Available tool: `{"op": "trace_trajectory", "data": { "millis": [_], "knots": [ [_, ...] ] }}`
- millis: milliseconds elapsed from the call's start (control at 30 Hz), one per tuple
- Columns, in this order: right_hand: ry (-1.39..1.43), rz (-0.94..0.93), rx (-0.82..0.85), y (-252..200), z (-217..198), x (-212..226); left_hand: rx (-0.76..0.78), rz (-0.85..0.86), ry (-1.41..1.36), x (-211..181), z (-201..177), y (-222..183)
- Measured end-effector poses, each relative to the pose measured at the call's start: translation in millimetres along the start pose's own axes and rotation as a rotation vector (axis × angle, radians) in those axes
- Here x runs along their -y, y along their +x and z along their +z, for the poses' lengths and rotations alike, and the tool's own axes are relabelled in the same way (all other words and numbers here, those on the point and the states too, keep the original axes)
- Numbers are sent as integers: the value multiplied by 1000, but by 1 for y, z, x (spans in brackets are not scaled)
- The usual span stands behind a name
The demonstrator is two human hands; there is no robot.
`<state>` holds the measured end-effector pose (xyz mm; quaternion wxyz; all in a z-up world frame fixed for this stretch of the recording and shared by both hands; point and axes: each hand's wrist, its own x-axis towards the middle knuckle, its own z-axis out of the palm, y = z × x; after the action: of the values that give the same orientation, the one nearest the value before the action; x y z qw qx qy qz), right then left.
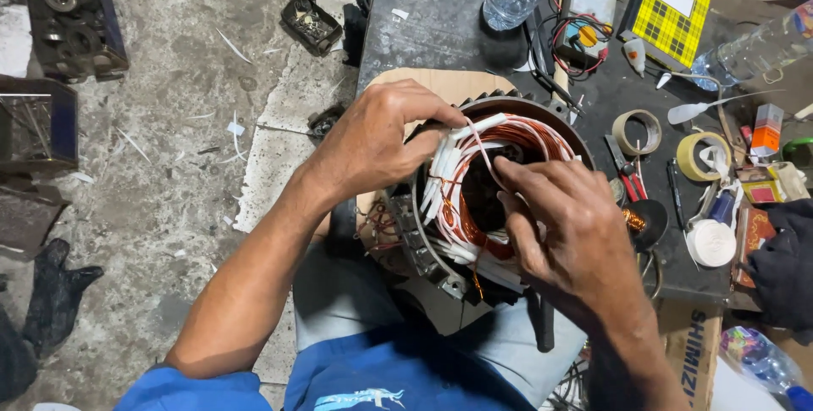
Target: Adjusting terminal connections and winding copper coils into an electric motor stator using pliers and a hammer.
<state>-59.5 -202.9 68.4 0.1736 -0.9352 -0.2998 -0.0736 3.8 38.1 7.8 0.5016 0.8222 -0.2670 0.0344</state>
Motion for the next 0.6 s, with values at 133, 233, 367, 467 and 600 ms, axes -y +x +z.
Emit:
{"op": "trace_trajectory", "data": {
  "millis": [133, 233, 367, 467, 600],
  "knots": [
    [291, 127, 237, 22, -22, 6, -48, 91, 93, -2, 1, 4],
    [389, 235, 267, 33, -25, 5, -35, 24, 50, -3, 2, 9],
    [417, 182, 195, 43, -14, 5, 20, -139, 36, -6, 0, 27],
    [422, 174, 178, 46, -7, 2, 133, -168, 48, 6, -5, 38],
    [398, 181, 157, 45, 1, -3, 213, -84, -47, 16, -5, 42]
  ]
}}
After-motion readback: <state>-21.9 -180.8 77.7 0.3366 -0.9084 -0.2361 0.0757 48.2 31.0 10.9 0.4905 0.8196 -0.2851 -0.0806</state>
